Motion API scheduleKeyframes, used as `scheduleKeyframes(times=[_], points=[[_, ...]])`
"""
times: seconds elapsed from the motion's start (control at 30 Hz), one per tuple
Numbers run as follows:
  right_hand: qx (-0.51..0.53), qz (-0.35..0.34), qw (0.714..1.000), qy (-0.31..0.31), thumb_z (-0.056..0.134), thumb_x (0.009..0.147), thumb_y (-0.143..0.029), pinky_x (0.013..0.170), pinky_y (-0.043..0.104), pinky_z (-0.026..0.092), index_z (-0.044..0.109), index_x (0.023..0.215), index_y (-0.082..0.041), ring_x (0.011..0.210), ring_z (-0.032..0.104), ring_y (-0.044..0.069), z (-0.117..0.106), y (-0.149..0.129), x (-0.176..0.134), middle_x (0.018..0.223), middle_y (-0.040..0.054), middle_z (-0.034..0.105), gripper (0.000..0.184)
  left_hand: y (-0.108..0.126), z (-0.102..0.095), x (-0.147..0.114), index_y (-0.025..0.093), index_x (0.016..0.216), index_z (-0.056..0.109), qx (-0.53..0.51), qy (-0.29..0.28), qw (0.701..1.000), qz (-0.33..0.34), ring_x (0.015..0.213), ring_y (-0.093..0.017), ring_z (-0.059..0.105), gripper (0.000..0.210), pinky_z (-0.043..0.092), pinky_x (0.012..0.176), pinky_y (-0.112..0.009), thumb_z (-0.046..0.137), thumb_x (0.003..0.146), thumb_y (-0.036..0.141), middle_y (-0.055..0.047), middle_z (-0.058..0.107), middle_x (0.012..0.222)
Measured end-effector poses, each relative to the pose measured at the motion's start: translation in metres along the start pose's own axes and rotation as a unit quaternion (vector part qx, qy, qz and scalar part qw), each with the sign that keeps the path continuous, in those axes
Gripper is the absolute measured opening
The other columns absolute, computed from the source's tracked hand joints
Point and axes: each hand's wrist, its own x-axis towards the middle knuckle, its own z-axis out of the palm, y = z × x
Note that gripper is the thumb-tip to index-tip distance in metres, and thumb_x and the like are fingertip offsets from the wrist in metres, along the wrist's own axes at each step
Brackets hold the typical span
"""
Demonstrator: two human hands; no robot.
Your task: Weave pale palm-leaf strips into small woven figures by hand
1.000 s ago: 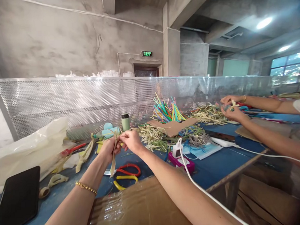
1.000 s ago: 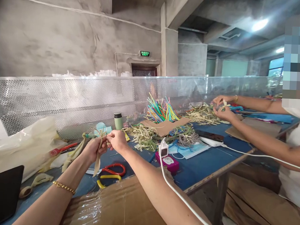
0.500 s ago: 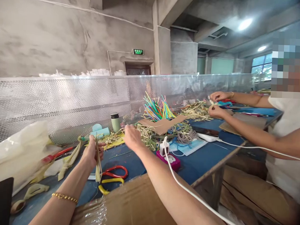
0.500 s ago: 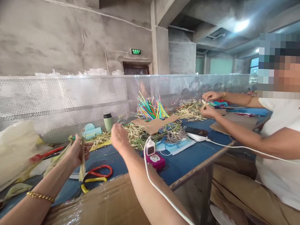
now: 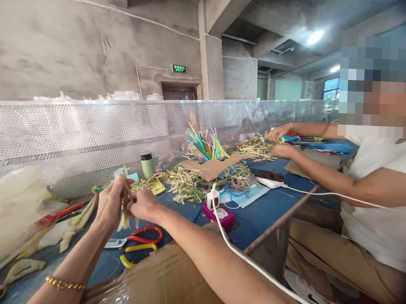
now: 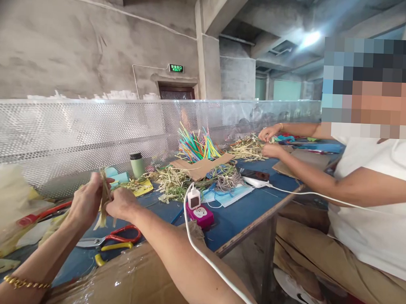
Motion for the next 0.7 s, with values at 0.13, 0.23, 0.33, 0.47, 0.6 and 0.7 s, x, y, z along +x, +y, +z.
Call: scheduleKeyframes(times=[0.13, 0.23, 0.33, 0.47, 0.6, 0.7], points=[[-0.100, -0.054, 0.992, 0.056, 0.055, 0.089, -0.030, 0.060, 0.024, 0.040, 0.071, 0.075, -0.018, 0.073, 0.065, 0.017, -0.022, 0.001, -0.004, 0.077, 0.0068, 0.073, 0.025, 0.002, -0.014, 0.014, 0.015, 0.070, 0.072, 0.054, -0.020, 0.997, 0.054, 0.058, -0.014, 0.053, 0.029, 0.043, 0.053, -0.023, 0.080, 0.061, 0.041, -0.001, 0.062, 0.062], [-0.145, -0.058, 0.985, 0.075, 0.056, 0.090, -0.035, 0.062, 0.024, 0.040, 0.073, 0.079, -0.017, 0.076, 0.066, 0.017, -0.039, 0.008, -0.008, 0.080, 0.0077, 0.074, 0.027, 0.002, -0.028, 0.026, 0.014, 0.074, 0.072, 0.005, 0.045, 0.999, 0.023, 0.052, -0.012, 0.051, 0.027, 0.042, 0.050, -0.023, 0.080, 0.060, 0.036, 0.000, 0.061, 0.060], [-0.184, -0.044, 0.972, -0.141, 0.063, 0.085, -0.034, 0.057, 0.024, 0.039, 0.075, 0.074, -0.017, 0.065, 0.065, 0.018, -0.039, 0.012, -0.011, 0.064, 0.0046, 0.070, 0.024, -0.003, -0.037, 0.033, 0.013, 0.077, 0.072, -0.047, 0.070, 0.996, -0.025, 0.049, -0.011, 0.050, 0.027, 0.040, 0.046, -0.022, 0.080, 0.060, 0.032, 0.001, 0.060, 0.056], [-0.305, -0.085, 0.911, -0.263, 0.075, 0.073, -0.044, 0.062, 0.027, 0.044, 0.077, 0.092, -0.017, 0.087, 0.069, 0.026, -0.020, 0.001, -0.019, 0.093, 0.0116, 0.076, 0.033, -0.012, -0.036, 0.033, 0.011, 0.075, 0.069, -0.089, 0.077, 0.991, -0.071, 0.047, -0.011, 0.052, 0.021, 0.044, 0.047, -0.022, 0.079, 0.061, 0.025, 0.001, 0.060, 0.054], [-0.337, -0.102, 0.909, -0.223, 0.069, 0.080, -0.042, 0.071, 0.029, 0.048, 0.076, 0.105, -0.016, 0.103, 0.068, 0.029, -0.011, -0.013, -0.031, 0.113, 0.0180, 0.072, 0.037, -0.015, -0.035, 0.033, 0.011, 0.064, 0.063, -0.136, 0.064, 0.982, -0.116, 0.045, -0.011, 0.053, 0.017, 0.046, 0.047, -0.022, 0.079, 0.063, 0.017, 0.000, 0.058, 0.051], [-0.313, -0.095, 0.909, -0.259, 0.063, 0.083, -0.048, 0.070, 0.031, 0.049, 0.077, 0.103, -0.016, 0.097, 0.070, 0.030, -0.009, -0.021, -0.039, 0.106, 0.0183, 0.074, 0.040, -0.013, -0.036, 0.035, 0.012, 0.062, 0.061, -0.168, 0.054, 0.977, -0.118, 0.046, -0.009, 0.054, 0.019, 0.047, 0.049, -0.022, 0.080, 0.063, 0.012, 0.000, 0.058, 0.053]])
